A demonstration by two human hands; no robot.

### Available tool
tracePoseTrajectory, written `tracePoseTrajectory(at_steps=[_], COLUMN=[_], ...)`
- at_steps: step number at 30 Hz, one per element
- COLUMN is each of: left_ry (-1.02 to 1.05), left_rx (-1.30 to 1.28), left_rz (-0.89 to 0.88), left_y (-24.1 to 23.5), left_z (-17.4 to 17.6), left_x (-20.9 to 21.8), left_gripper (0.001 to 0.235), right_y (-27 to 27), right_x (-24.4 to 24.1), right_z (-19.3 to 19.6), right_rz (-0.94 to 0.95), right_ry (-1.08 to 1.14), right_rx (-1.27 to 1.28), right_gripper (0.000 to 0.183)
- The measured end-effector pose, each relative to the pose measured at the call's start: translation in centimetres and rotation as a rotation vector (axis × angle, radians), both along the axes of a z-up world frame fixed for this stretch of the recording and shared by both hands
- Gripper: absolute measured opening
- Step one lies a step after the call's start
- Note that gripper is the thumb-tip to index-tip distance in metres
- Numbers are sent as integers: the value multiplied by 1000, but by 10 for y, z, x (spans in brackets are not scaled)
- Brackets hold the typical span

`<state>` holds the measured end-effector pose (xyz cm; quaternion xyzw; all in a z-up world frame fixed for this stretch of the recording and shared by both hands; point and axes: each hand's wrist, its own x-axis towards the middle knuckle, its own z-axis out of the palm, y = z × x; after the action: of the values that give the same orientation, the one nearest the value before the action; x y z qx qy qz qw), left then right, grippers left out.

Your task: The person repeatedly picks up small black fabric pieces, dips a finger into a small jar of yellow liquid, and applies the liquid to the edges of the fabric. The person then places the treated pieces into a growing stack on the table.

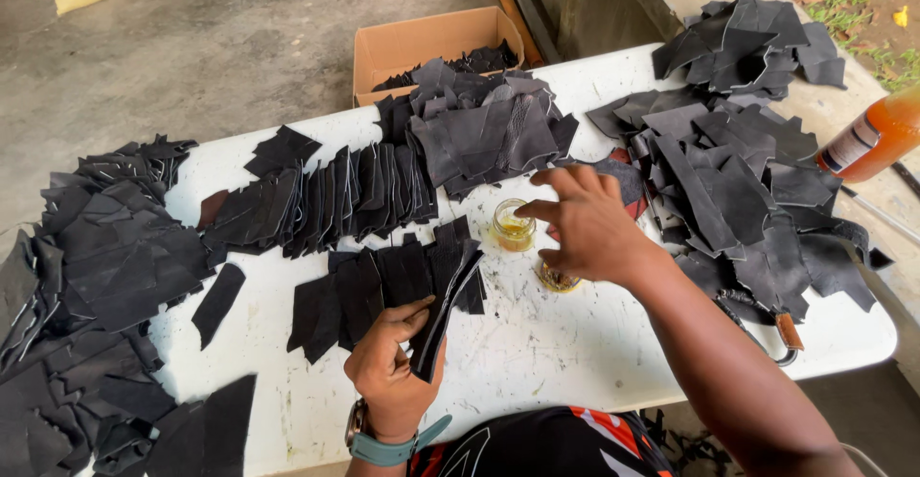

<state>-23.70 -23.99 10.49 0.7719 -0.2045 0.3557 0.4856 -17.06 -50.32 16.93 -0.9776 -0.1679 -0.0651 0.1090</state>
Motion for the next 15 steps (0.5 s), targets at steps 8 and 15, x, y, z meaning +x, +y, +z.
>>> tracePoseTrajectory(at_steps=[8, 15], left_ry=[40, 31], left_rx=[-24, -35], left_rz=[-25, -65], left_y=[0, -5], left_z=[-6, -8], left_x=[-1, 2], left_gripper=[18, 19], right_y=[33, 12], right_x=[66, 46], right_z=[-32, -15], right_rz=[-11, -68], right_ry=[438, 334], right_rx=[-459, -194], right_gripper=[66, 67])
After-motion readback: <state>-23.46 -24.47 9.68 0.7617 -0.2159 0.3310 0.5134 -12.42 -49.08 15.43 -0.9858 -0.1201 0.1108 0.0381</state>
